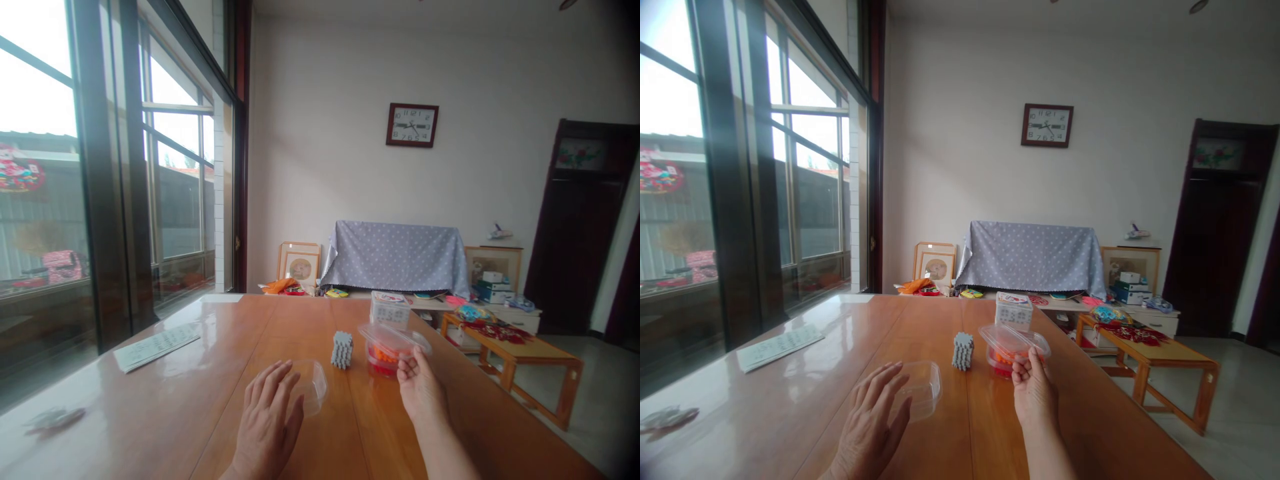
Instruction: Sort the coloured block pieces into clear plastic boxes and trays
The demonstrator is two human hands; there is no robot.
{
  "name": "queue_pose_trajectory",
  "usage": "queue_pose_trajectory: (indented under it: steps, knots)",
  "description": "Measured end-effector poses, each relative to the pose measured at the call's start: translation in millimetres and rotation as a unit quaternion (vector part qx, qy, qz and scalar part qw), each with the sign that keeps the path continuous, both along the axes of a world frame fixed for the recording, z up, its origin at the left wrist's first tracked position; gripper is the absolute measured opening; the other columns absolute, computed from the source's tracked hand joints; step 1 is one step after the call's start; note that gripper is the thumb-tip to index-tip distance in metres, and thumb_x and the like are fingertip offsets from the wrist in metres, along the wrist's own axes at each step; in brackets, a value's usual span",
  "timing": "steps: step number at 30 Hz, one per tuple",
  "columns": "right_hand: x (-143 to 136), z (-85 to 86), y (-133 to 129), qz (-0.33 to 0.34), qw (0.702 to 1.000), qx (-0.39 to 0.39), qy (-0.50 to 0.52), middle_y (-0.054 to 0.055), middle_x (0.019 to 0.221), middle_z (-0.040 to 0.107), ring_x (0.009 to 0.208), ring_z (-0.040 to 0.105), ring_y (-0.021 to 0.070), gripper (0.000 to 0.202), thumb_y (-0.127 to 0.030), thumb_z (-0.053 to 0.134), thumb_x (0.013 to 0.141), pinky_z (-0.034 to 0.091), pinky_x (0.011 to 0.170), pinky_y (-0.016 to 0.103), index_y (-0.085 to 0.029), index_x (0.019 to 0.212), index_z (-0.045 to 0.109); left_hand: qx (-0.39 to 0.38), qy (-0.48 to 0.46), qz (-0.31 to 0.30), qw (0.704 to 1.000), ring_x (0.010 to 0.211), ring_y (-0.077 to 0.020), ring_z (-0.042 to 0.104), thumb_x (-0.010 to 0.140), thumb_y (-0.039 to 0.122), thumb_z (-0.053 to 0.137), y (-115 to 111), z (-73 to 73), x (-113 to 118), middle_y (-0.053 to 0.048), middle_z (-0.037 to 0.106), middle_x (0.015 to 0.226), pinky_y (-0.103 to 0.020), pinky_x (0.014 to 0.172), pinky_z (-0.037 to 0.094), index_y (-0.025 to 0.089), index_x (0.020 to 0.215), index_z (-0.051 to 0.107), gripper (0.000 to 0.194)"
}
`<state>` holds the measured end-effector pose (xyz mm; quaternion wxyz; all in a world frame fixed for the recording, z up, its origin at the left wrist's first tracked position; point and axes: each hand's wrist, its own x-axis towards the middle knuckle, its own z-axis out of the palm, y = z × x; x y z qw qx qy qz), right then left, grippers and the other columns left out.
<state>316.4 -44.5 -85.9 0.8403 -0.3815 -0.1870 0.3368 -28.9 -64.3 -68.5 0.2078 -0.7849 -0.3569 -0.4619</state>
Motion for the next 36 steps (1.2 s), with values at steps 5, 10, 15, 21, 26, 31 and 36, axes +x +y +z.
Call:
queue_pose_trajectory:
  steps: [5, 10, 15, 21, 26, 31, 36]
  knots:
    - [6.0, 1.0, -3.4, -0.023, 0.998, 0.026, 0.046, -0.001, 0.079, 0.070, 0.068, 0.067, 0.0115, 0.027, -0.040, 0.080, 0.076, 0.054, 0.062, 0.023, -0.021, 0.090, 0.065, -0.014, 0.008, 0.000, 1.000, 0.129, -0.0302, 0.053, 0.094, 0.025, 0.060, -0.2, -1.4, -0.8, -0.011, 0.063, 0.134, -0.048, 0.104, 0.048, 0.025, 0.126, 0.061, 0.032]
    - [8.8, 2.8, -4.5, -0.051, 0.997, 0.038, 0.054, -0.002, 0.076, 0.068, 0.073, 0.069, 0.0130, 0.027, -0.034, 0.082, 0.071, 0.054, 0.063, 0.023, -0.020, 0.086, 0.065, -0.023, 0.017, -0.001, 1.000, 0.128, -0.0301, 0.053, 0.094, 0.023, 0.059, -0.8, -0.6, -0.2, -0.010, 0.063, 0.132, -0.047, 0.103, 0.048, 0.025, 0.120, 0.063, 0.026]
    - [11.4, 1.3, -3.7, -0.071, 0.994, 0.061, 0.051, -0.003, 0.080, 0.070, 0.081, 0.071, 0.0137, 0.032, -0.030, 0.086, 0.066, 0.055, 0.070, 0.024, -0.021, 0.084, 0.061, -0.024, 0.029, 0.001, 0.999, 0.126, -0.0297, 0.054, 0.095, 0.024, 0.059, 0.5, -1.2, -0.2, -0.009, 0.065, 0.128, -0.047, 0.102, 0.047, 0.025, 0.114, 0.065, 0.020]
    - [15.0, -2.2, -3.3, -0.112, 0.992, 0.041, 0.047, -0.002, 0.080, 0.069, 0.083, 0.070, 0.0136, 0.036, -0.032, 0.089, 0.065, 0.057, 0.073, 0.024, -0.020, 0.084, 0.062, -0.051, 0.036, -0.003, 0.998, 0.126, -0.0295, 0.052, 0.096, 0.024, 0.058, 1.6, -3.0, -0.6, -0.008, 0.065, 0.127, -0.047, 0.102, 0.045, 0.025, 0.109, 0.065, 0.016]
    - [11.5, 0.2, -3.8, -0.137, 0.988, 0.038, 0.057, -0.001, 0.084, 0.069, 0.091, 0.072, 0.0168, 0.033, -0.030, 0.086, 0.068, 0.060, 0.081, 0.029, -0.021, 0.086, 0.061, -0.071, 0.041, 0.003, 0.997, 0.126, -0.0303, 0.052, 0.095, 0.025, 0.059, 2.9, -2.9, -0.7, -0.007, 0.065, 0.127, -0.048, 0.101, 0.043, 0.026, 0.108, 0.066, 0.015]
    - [5.9, 4.5, -5.8, -0.123, 0.990, 0.006, 0.075, 0.003, 0.099, 0.070, 0.097, 0.072, 0.0181, 0.031, -0.033, 0.079, 0.071, 0.059, 0.083, 0.030, -0.022, 0.092, 0.060, -0.090, 0.052, 0.004, 0.995, 0.124, -0.0312, 0.054, 0.091, 0.028, 0.064, 1.3, -2.7, -0.2, -0.006, 0.067, 0.124, -0.050, 0.101, 0.042, 0.027, 0.106, 0.066, 0.015]
    - [-3.9, -1.1, -8.4, -0.078, 0.989, -0.077, 0.096, 0.002, 0.099, 0.068, 0.090, 0.070, 0.0153, 0.024, -0.040, 0.061, 0.081, 0.057, 0.074, 0.028, -0.023, 0.097, 0.059, -0.126, 0.042, -0.014, 0.991, 0.123, -0.0311, 0.056, 0.092, 0.032, 0.063, -1.1, -2.5, -0.8, -0.007, 0.067, 0.124, -0.051, 0.101, 0.042, 0.028, 0.108, 0.067, 0.017]
